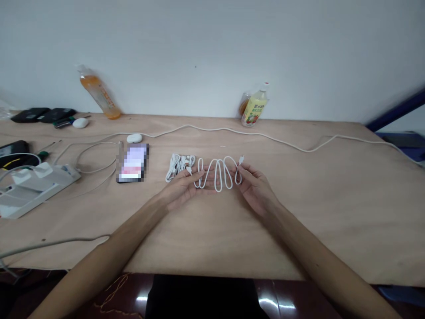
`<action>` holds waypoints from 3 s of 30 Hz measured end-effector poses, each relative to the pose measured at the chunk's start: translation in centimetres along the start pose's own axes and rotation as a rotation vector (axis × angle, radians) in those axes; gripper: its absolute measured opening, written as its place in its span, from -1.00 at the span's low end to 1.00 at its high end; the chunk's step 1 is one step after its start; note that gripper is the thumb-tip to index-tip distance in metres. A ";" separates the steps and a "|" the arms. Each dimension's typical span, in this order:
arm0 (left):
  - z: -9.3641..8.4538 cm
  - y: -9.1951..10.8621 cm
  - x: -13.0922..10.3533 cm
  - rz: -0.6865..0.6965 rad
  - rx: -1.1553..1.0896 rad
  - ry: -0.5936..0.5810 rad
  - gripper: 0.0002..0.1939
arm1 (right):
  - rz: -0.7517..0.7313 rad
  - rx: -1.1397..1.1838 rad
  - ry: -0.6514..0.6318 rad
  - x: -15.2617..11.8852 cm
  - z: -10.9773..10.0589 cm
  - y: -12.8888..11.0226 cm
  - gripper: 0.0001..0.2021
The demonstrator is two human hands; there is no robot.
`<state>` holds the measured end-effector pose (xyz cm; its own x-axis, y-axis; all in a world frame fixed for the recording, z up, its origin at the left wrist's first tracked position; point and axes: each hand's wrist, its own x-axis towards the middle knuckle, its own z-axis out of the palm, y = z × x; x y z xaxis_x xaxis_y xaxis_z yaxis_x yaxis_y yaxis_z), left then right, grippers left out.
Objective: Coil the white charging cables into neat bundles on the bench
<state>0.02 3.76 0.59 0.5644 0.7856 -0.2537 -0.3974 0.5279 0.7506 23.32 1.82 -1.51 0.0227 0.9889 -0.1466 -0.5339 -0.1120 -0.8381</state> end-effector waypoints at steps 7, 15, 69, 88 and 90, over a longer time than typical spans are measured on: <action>0.2 0.1 -0.1 -0.005 -0.010 0.018 -0.75 | 0.004 0.019 -0.005 0.0 0.0 0.1 -0.76; 0.3 0.1 -0.2 -0.010 -0.018 0.046 -0.78 | 0.038 0.091 -0.006 0.0 0.1 0.2 -0.74; -0.5 1.1 -0.1 -0.156 -0.197 -0.064 -0.38 | 0.146 0.137 -0.020 -0.2 0.1 -0.4 -0.88; -0.4 0.9 0.0 -0.122 -0.173 -0.087 -0.33 | 0.133 0.103 -0.032 -0.6 0.6 0.0 -0.82; 0.1 0.7 0.0 -0.121 -0.164 -0.101 -0.36 | 0.114 0.082 -0.020 -0.8 0.9 0.3 -0.81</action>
<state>-0.25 4.09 1.18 0.6816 0.6813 -0.2669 -0.4301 0.6681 0.6072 22.39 1.06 -1.13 -0.0585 0.9720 -0.2276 -0.5995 -0.2165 -0.7706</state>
